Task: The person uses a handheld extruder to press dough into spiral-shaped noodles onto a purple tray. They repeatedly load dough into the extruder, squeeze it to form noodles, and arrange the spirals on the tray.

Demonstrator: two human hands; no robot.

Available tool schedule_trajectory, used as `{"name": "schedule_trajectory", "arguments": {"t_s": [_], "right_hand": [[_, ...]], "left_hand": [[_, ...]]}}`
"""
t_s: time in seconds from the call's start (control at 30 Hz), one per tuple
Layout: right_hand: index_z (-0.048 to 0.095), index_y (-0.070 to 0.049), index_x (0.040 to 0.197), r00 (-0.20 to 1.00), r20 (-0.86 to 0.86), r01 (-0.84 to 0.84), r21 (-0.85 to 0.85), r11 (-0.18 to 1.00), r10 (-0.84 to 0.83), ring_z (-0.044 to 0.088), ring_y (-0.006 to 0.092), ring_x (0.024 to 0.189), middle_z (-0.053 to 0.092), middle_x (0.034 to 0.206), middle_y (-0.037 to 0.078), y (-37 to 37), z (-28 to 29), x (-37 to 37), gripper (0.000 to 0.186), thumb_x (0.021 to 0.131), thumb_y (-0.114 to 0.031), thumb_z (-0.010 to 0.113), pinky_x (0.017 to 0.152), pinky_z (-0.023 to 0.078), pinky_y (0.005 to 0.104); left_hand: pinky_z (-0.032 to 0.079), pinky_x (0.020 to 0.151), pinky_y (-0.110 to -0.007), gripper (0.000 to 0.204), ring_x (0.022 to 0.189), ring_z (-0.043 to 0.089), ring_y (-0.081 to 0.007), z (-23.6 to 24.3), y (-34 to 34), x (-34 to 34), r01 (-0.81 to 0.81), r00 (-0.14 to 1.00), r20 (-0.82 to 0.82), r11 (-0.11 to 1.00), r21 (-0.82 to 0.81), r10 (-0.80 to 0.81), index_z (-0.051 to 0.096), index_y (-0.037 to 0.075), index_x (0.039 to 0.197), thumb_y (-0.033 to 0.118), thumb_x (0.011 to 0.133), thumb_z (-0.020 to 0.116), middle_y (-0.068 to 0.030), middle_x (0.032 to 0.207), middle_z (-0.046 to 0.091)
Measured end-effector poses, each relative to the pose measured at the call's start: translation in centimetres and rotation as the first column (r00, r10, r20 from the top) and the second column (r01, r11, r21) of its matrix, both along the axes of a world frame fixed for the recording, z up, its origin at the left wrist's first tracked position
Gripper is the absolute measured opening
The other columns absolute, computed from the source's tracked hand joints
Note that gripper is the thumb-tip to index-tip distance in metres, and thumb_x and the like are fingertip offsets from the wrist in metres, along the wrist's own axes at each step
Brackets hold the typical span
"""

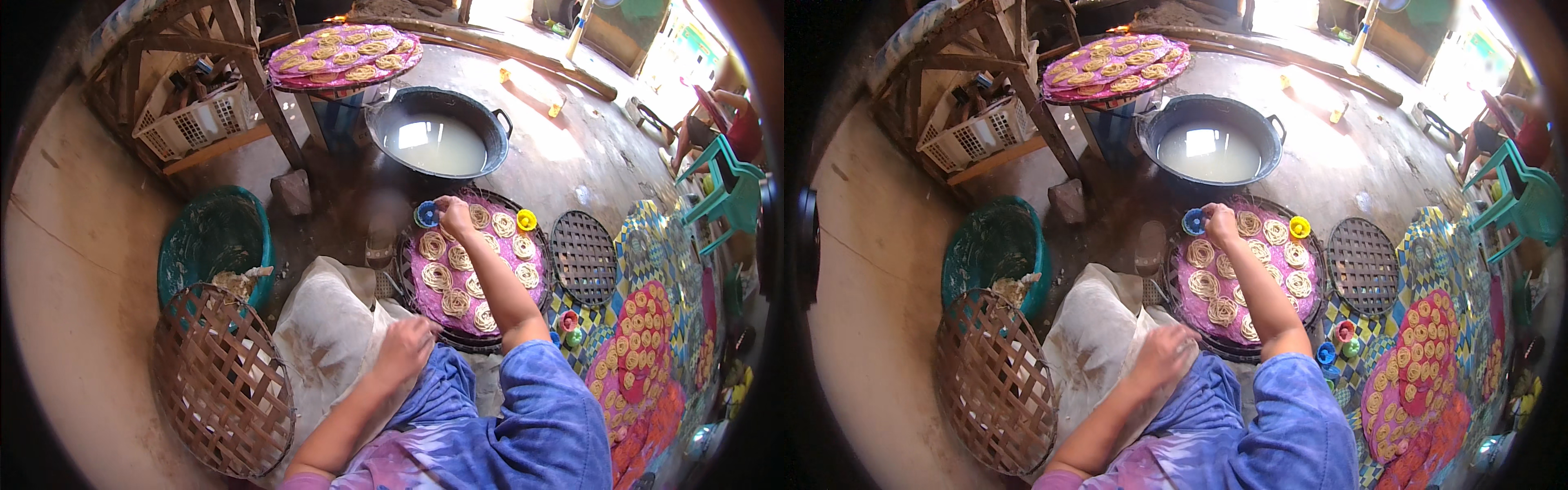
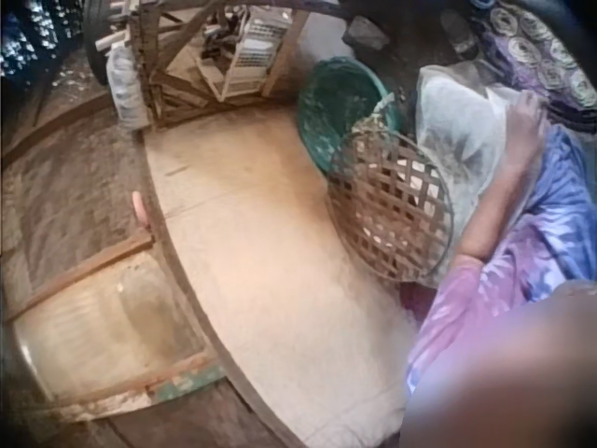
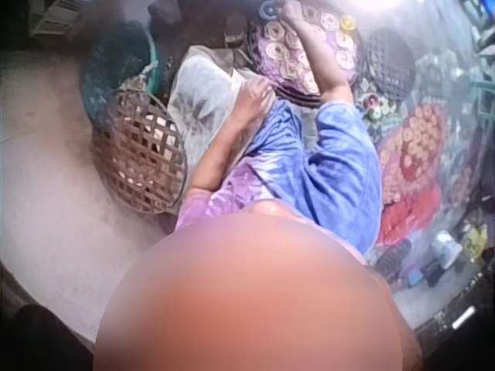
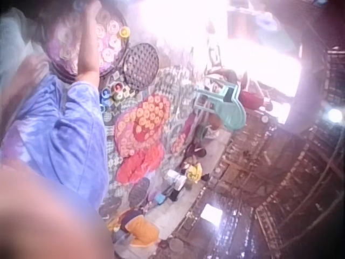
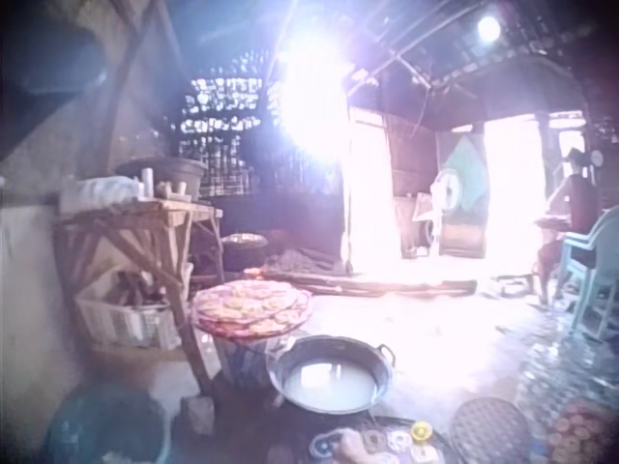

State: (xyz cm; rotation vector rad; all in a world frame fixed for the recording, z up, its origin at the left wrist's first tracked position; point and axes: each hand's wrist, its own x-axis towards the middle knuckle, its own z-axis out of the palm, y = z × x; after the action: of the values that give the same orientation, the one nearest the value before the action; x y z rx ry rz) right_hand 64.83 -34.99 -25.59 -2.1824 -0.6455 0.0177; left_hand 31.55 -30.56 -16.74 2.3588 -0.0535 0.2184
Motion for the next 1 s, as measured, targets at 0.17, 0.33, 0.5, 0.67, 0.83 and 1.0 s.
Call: {"name": "schedule_trajectory", "arguments": {"t_s": [0.17, 0.33, 0.5, 0.67, 0.83, 1.0], "right_hand": [[0.075, -0.007, 0.097, 0.951, -0.123, -0.303, -0.215, 0.928, 0.282, 0.070, 0.0313, 0.078, 0.071, 0.085, 0.019, -8.7, 4.7, -7.2, 0.023, 0.075, -0.006, 0.066, 0.072, 0.055, 0.0396], [0.070, -0.001, 0.089, 0.947, -0.273, -0.236, -0.236, 0.943, 0.169, 0.070, 0.0266, 0.077, 0.071, 0.083, 0.015, -16.5, 4.2, -15.5, 0.014, 0.076, -0.003, 0.068, 0.071, 0.055, 0.0356], [0.069, 0.001, 0.093, 0.938, -0.336, -0.150, -0.161, 0.975, 0.088, 0.070, 0.0267, 0.079, 0.071, 0.086, 0.017, -18.5, 3.1, -17.9, 0.017, 0.077, -0.003, 0.072, 0.073, 0.055, 0.0369], [0.072, -0.002, 0.102, 0.955, -0.293, -0.079, -0.090, 0.993, 0.049, 0.065, 0.0172, 0.072, 0.072, 0.087, 0.011, -19.9, 2.1, -17.5, 0.019, 0.084, -0.008, 0.071, 0.068, 0.053, 0.0331], [0.067, -0.003, 0.107, 0.746, -0.556, 0.655, 0.512, 0.555, -0.367, 0.060, 0.0131, 0.070, 0.066, 0.085, 0.006, -27.3, -3.2, -10.2, 0.018, 0.092, -0.011, 0.064, 0.058, 0.050, 0.0275], [0.032, -0.005, 0.142, 0.103, -0.975, 0.919, 0.169, -0.356, -0.196, 0.058, 0.0343, 0.088, 0.042, 0.126, 0.020, -38.9, -10.2, -2.8, 0.055, 0.094, -0.013, 0.058, 0.065, 0.056, 0.0392]], "left_hand": [[0.047, 0.094, -0.041, 0.036, 0.106, 0.060, -0.0335, -0.4, 3.7, 4.8, -0.099, 0.995, 0.019, 0.986, -0.133, 0.102, 0.061, 0.005, 0.114, 0.016, 0.082, 0.074, -0.0155, 0.111, 0.061], [0.042, 0.105, -0.041, 0.077, 0.121, 0.052, -0.0375, -3.1, -1.5, 7.7, 0.240, 0.960, -0.133, 0.968, -0.072, -0.248, 0.047, 0.001, 0.133, 0.020, 0.069, 0.085, -0.0206, 0.129, 0.053], [0.044, 0.102, -0.043, 0.076, 0.118, 0.053, -0.0381, -6.7, -5.6, 7.4, 0.256, 0.945, -0.219, 0.966, 0.038, -0.242, 0.049, 0.003, 0.129, 0.014, 0.064, 0.086, -0.0196, 0.125, 0.053], [0.045, 0.098, -0.043, 0.064, 0.113, 0.054, -0.0360, -7.6, -5.3, 7.2, 0.267, 0.951, -0.171, 0.963, 0.036, -0.257, 0.054, 0.001, 0.122, 0.015, 0.067, 0.084, -0.0168, 0.121, 0.054], [0.040, 0.104, -0.045, 0.078, 0.124, 0.048, -0.0324, -6.8, -5.4, 7.2, 0.291, 0.955, -0.124, 0.936, 0.198, -0.270, 0.049, 0.010, 0.137, 0.038, 0.071, 0.082, -0.0123, 0.136, 0.050], [0.034, 0.107, -0.047, 0.080, 0.127, 0.046, -0.0313, -6.8, -5.6, 6.7, 0.383, 0.924, -0.132, 0.879, 0.284, -0.359, 0.049, 0.015, 0.138, 0.037, 0.069, 0.083, -0.0083, 0.137, 0.052]]}}
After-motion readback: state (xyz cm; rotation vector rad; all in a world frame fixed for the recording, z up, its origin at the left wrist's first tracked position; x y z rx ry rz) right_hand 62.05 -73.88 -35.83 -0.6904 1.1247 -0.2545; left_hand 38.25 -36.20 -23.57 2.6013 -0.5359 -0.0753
